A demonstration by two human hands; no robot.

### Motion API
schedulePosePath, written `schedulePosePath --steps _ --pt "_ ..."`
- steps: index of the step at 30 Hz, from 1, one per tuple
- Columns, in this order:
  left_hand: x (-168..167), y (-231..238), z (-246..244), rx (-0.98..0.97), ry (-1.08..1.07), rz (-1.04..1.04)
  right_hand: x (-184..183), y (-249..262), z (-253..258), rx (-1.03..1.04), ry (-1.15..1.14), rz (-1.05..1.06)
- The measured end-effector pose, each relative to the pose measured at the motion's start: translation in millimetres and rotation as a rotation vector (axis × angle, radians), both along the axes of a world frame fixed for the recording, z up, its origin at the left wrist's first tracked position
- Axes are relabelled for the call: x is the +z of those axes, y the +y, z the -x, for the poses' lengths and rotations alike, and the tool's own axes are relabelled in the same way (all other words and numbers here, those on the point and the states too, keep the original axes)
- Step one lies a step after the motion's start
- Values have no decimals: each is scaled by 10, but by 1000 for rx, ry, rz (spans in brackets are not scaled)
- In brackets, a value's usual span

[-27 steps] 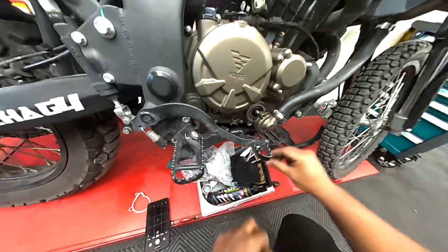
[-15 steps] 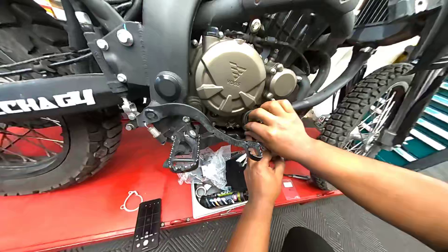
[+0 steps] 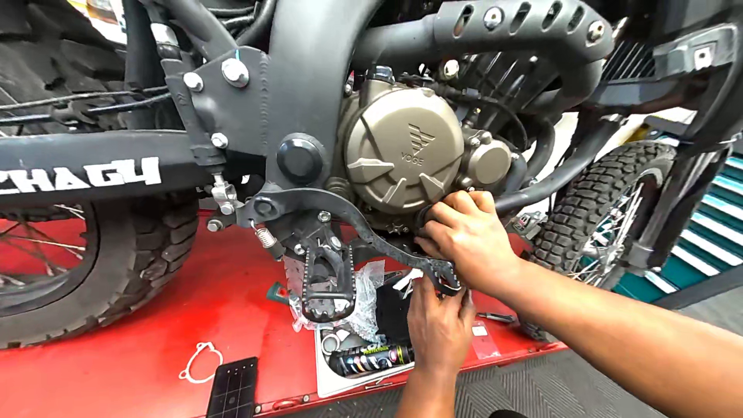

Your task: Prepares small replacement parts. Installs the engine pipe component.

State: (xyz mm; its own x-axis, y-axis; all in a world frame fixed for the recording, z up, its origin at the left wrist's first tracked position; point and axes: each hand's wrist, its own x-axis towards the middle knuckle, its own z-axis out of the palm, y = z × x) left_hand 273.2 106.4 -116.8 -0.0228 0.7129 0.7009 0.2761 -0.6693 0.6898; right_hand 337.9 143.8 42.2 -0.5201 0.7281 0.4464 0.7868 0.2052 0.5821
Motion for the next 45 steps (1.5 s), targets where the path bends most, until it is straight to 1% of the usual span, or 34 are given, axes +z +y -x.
schedulePosePath --steps 5,8,12,17,23,36,40,43,45 --pt "-154 -31 -13 -84 51 2 -18 6 -10 -12 26 3" --pt "-197 -32 -14 -101 73 10 -67 -6 2 -42 63 -44" --pt "-229 -43 7 -123 98 13 -82 -16 36 -97 75 -40" --pt "-221 -86 17 -194 105 14 -138 -67 -3 -67 117 -54" --pt "-236 -84 56 -198 131 26 -72 -110 -19 -46 76 -10" --pt "-268 -59 39 -229 160 41 -73 -69 36 -120 160 -12" --pt "-247 -72 46 -259 156 44 -111 -35 78 -126 234 -88" --pt "-226 -74 30 -289 121 40 -134 -115 43 -129 238 -129" --pt "-211 -80 4 -346 112 38 -127 -306 -42 -96 258 -129"
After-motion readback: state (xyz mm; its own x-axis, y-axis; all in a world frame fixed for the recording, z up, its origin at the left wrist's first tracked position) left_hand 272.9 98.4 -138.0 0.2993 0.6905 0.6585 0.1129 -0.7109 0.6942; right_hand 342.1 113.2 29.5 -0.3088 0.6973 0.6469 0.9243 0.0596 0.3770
